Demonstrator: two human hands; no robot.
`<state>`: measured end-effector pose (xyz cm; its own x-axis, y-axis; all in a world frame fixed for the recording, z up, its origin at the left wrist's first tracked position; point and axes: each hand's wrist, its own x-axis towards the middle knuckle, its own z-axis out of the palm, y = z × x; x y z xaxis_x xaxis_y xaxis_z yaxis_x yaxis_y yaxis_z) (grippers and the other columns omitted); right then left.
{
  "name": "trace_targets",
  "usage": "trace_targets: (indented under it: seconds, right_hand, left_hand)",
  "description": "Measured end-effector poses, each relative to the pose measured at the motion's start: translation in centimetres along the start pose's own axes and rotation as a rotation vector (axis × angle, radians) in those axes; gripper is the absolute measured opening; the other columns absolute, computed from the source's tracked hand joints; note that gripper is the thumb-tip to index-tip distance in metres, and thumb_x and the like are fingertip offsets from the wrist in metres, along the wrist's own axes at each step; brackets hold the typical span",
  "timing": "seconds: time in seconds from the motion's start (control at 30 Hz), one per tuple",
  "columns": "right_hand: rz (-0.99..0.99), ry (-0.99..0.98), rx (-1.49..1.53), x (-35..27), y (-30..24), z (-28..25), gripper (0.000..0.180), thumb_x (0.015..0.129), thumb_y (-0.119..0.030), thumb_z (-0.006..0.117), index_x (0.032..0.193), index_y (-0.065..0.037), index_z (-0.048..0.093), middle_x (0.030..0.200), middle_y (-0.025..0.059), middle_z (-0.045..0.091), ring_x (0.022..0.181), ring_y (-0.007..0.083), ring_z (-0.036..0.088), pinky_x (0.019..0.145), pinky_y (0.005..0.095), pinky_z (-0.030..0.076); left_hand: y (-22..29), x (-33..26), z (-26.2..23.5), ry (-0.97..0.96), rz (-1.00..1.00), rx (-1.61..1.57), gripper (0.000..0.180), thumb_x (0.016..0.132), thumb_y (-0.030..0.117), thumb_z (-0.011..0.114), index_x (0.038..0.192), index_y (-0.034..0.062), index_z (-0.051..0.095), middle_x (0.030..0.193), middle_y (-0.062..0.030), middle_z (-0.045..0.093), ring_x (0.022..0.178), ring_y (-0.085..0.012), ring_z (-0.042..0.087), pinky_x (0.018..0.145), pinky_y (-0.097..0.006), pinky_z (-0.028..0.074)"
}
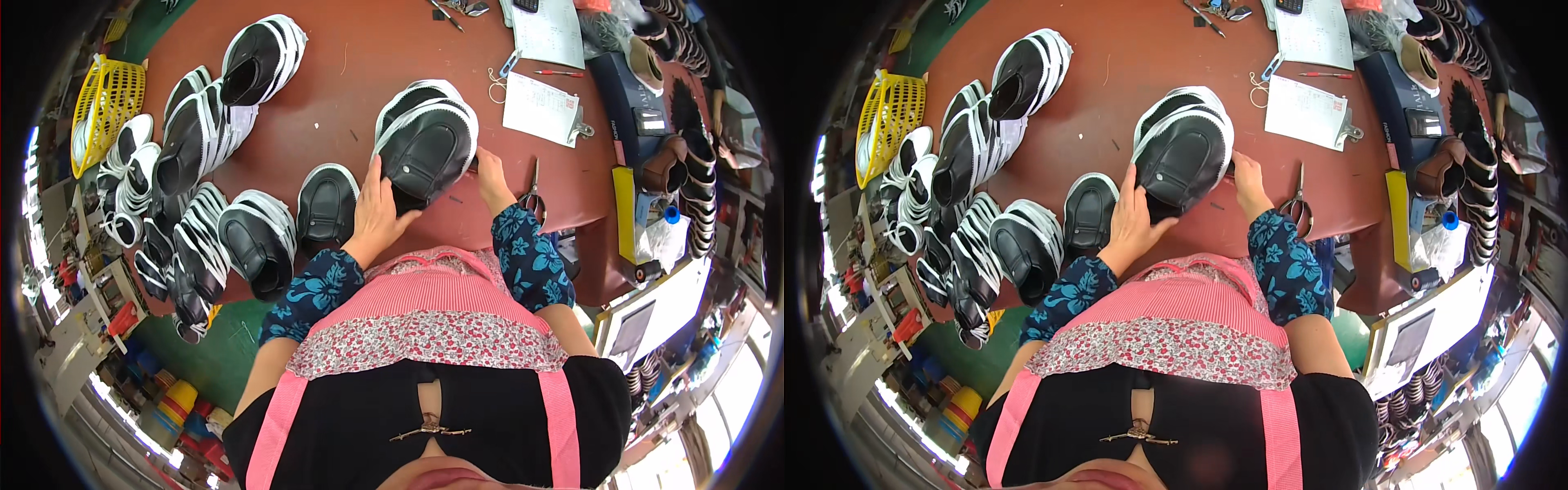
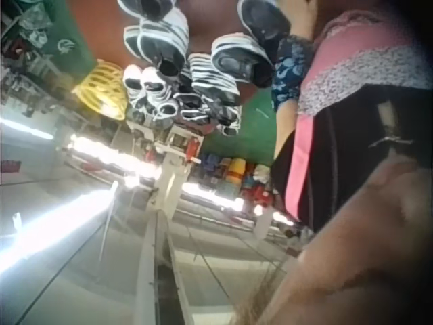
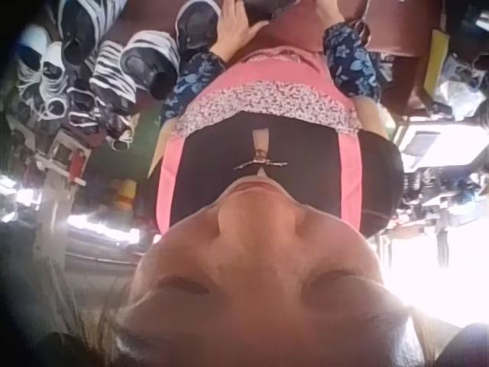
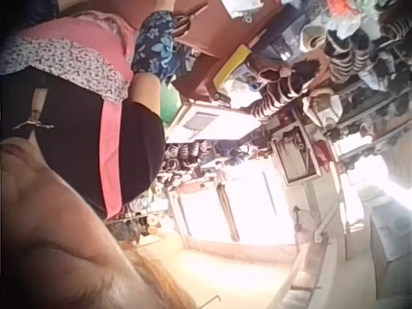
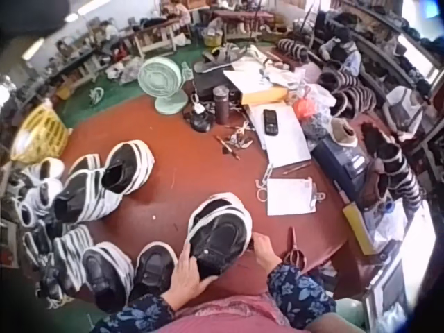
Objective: The recorder is manually assembling and inspecting sports shoes at a workstation in a factory.
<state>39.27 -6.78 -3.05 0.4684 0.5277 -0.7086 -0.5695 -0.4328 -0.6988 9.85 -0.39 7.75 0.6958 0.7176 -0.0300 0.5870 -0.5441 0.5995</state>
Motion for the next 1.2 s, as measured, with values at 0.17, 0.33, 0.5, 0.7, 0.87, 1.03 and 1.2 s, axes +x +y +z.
trace_targets:
  seconds: [0.17, 0.33, 0.5, 0.7, 0.87, 1.03, 1.2]
  right_hand:
    - [0.036, -0.063, -0.019, -0.8, -0.4, -3.2, 0.035, 0.111, -0.037, 0.065, 0.119, -0.005, 0.077, 0.118, 0.0129, 0.082, 0.099, 0.0212, 0.077, 0.085, 0.0373, 0.057]
    - [0.097, -0.148, -0.082, -1.3, -0.4, -6.6, 0.04, 0.11, -0.041, 0.067, 0.123, -0.004, 0.075, 0.118, 0.0137, 0.082, 0.099, 0.0212, 0.078, 0.087, 0.0375, 0.057]
    - [0.144, -0.192, -0.136, -1.6, 0.8, -8.9, 0.041, 0.111, -0.043, 0.066, 0.123, -0.005, 0.075, 0.115, 0.0118, 0.083, 0.095, 0.0193, 0.077, 0.085, 0.0353, 0.057]
    - [0.146, -0.241, -0.214, -1.6, 0.8, -8.4, 0.041, 0.112, -0.044, 0.064, 0.122, -0.006, 0.075, 0.118, 0.0105, 0.082, 0.095, 0.0192, 0.077, 0.086, 0.036, 0.057]
    - [0.306, -0.375, 0.33, -2.6, -2.2, -4.2, 0.038, 0.114, -0.044, 0.063, 0.126, -0.009, 0.072, 0.13, 0.0069, 0.077, 0.119, 0.0172, 0.07, 0.107, 0.0469, 0.054]
    - [0.093, -0.459, 0.04, -2.9, -5.8, -0.2, 0.035, 0.115, -0.043, 0.063, 0.129, -0.012, 0.073, 0.119, 0.0012, 0.074, 0.115, 0.0171, 0.067, 0.11, 0.0491, 0.052]
    - [-0.055, -0.5, 0.007, -3.7, -6.7, 1.0, 0.039, 0.115, -0.042, 0.063, 0.122, -0.006, 0.074, 0.113, 0.0047, 0.075, 0.107, 0.0195, 0.072, 0.099, 0.0421, 0.056]
  left_hand:
    - [2.1, 1.6, 1.8, 0.274, -0.035, 0.168, 0.066, 0.094, 0.028, 0.087, 0.139, -0.0084, 0.055, 0.172, -0.0309, 0.036, 0.152, -0.0511, 0.044, 0.122, -0.057, 0.042]
    - [2.2, -1.6, 1.7, 0.204, 0.008, 0.348, 0.08, 0.094, 0.042, 0.086, 0.15, -0.0059, 0.054, 0.165, -0.027, 0.043, 0.144, -0.0472, 0.047, 0.116, -0.06, 0.039]
    - [1.6, 1.0, 2.7, 0.295, -0.08, 0.133, 0.086, 0.091, 0.036, 0.087, 0.15, -0.0128, 0.048, 0.171, -0.034, 0.029, 0.15, -0.0543, 0.039, 0.125, -0.059, 0.035]
    - [0.5, -1.2, 3.6, 0.317, -0.148, 0.011, 0.097, 0.091, 0.028, 0.09, 0.162, -0.013, 0.036, 0.179, -0.0404, 0.004, 0.165, -0.0611, 0.016, 0.134, -0.058, 0.026]
    - [2.4, -3.0, 2.6, 0.258, -0.047, -0.082, 0.127, 0.082, 0.026, 0.099, 0.171, -0.0033, 0.013, 0.178, -0.0434, -0.008, 0.165, -0.0651, 0.008, 0.133, -0.065, 0.024]
    - [3.7, -0.3, 0.9, 0.263, -0.062, 0.266, 0.088, 0.083, 0.011, 0.094, 0.158, 0.0014, 0.05, 0.18, -0.0368, 0.009, 0.16, -0.06, 0.028, 0.129, -0.057, 0.037]
    - [2.5, 1.7, 1.6, 0.402, 0.052, 0.208, 0.032, 0.089, 0.008, 0.084, 0.118, 0.0021, 0.073, 0.117, -0.0125, 0.067, 0.112, -0.0384, 0.066, 0.1, -0.054, 0.053]
